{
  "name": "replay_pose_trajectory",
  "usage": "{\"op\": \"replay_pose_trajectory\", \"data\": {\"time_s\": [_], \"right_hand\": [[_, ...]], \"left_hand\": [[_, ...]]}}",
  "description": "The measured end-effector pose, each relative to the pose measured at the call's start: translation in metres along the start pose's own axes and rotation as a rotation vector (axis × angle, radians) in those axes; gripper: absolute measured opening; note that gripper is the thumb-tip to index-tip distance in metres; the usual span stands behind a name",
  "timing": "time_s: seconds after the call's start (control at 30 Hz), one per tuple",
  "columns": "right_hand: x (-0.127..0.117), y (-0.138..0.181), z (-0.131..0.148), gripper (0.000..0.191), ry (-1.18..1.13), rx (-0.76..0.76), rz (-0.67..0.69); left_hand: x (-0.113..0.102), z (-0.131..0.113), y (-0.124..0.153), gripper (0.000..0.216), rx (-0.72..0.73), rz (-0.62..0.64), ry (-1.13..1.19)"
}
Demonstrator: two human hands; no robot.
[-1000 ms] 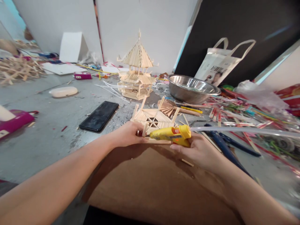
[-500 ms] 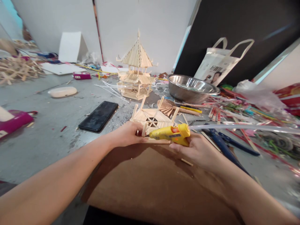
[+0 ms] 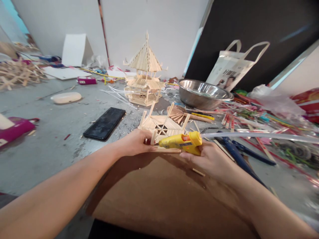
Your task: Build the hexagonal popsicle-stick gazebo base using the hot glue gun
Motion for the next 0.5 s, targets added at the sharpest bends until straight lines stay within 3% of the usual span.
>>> {"op": "replay_pose_trajectory", "data": {"time_s": [0.5], "right_hand": [[-0.0047, 0.0008, 0.0035, 0.025, 0.085, -0.024, -0.008]], "left_hand": [[-0.0001, 0.0005, -0.0003, 0.019, 0.000, -0.004, -0.008]]}}
Point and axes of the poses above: each hand's wrist, its own y-axis away from the middle knuckle, its own x-axis out of the palm, z = x × y, the point moved 9 cm from there along -y, towards the middle knuckle, and after that the axes turned 3 degrees about -y, right-handed, at the moved point
